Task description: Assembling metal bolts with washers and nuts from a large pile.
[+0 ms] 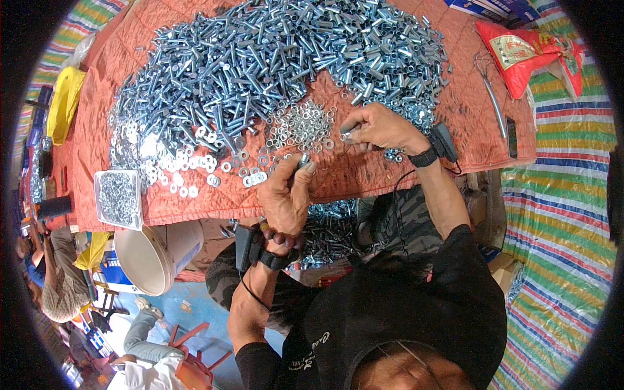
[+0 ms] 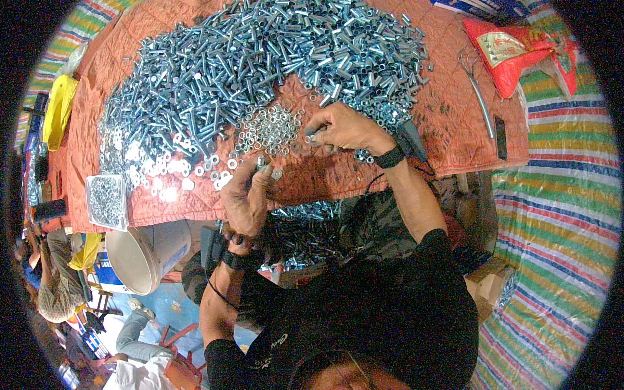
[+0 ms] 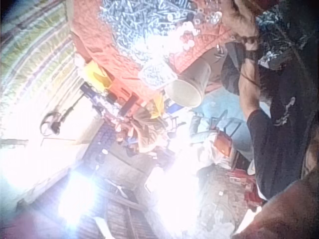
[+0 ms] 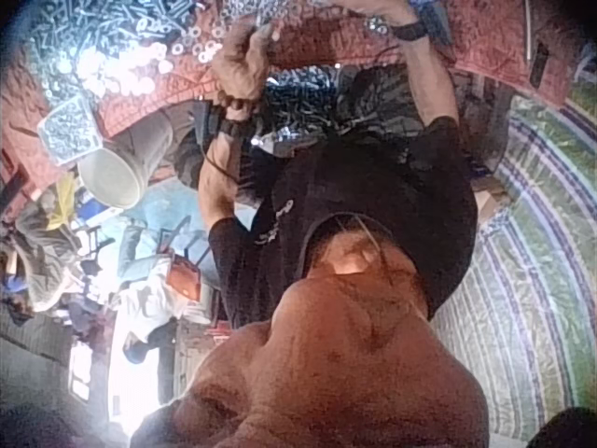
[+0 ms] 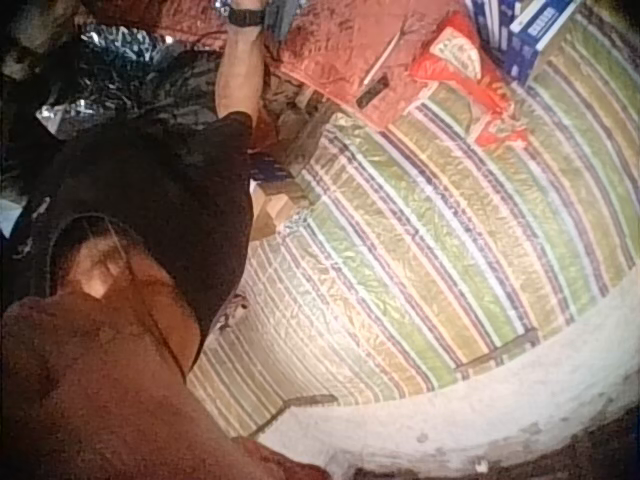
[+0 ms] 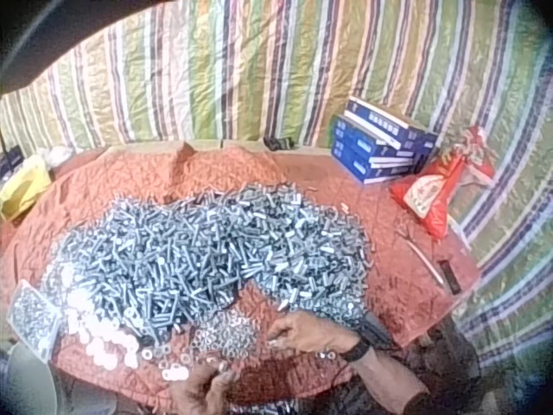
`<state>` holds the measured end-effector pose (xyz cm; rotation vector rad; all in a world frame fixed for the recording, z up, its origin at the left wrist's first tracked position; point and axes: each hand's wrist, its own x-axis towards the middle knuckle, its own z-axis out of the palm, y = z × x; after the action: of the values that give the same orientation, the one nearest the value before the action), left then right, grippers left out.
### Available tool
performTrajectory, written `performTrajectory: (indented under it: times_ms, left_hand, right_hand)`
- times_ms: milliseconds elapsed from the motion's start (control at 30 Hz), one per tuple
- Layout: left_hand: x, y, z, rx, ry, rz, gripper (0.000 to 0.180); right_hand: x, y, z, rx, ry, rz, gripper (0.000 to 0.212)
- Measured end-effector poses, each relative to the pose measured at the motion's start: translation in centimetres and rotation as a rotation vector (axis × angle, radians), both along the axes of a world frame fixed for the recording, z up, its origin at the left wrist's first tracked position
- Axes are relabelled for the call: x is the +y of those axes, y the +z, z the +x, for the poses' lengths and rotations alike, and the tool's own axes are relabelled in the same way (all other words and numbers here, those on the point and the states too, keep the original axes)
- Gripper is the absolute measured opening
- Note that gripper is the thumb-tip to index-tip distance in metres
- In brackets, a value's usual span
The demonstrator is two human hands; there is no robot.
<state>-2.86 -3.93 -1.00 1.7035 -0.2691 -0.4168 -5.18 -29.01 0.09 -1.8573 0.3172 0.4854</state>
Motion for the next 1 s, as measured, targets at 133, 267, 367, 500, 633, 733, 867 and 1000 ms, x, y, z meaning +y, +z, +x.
performTrajectory:
  times_ms: [133,267,367,500,633,733,867,1000]
  left_hand:
    - [-0.3,-0.3,-0.3,-0.040,0.017,-0.036,0.019]
    - [-0.4,-0.1,-0.2,-0.006,-0.023,-0.007,0.020]
    - [-0.4,0.3,-0.2,-0.043,-0.032,0.022,0.020]
    - [-0.1,-0.5,-0.2,-0.159,-0.065,0.110,0.021]
    - [-0.9,0.5,-0.5,-0.190,-0.081,0.124,0.020]
    - [-1.2,0.4,-0.5,-0.274,-0.065,0.140,0.015]
    - [-1.5,0.6,-0.7,-0.268,-0.078,0.167,0.014]
    - [-1.4,0.7,-0.7,-0.261,-0.074,0.169,0.013]
  right_hand:
    - [-0.5,-0.7,0.0,-0.072,0.048,-0.098,0.023]
    - [-0.9,-2.7,-0.5,-0.440,0.208,-0.585,0.021]
    - [-0.4,-1.6,-0.4,-0.369,0.129,-0.460,0.019]
    - [0.5,1.1,-0.2,-0.175,-0.107,0.206,0.018]
    - [2.0,1.0,-0.8,-0.145,-0.084,0.551,0.017]
    - [3.6,-0.1,-1.0,-0.132,-0.078,0.739,0.017]
    - [3.7,-0.4,-1.2,-0.084,-0.096,0.818,0.016]
    - [4.0,0.0,-1.1,-0.119,-0.054,0.676,0.016]
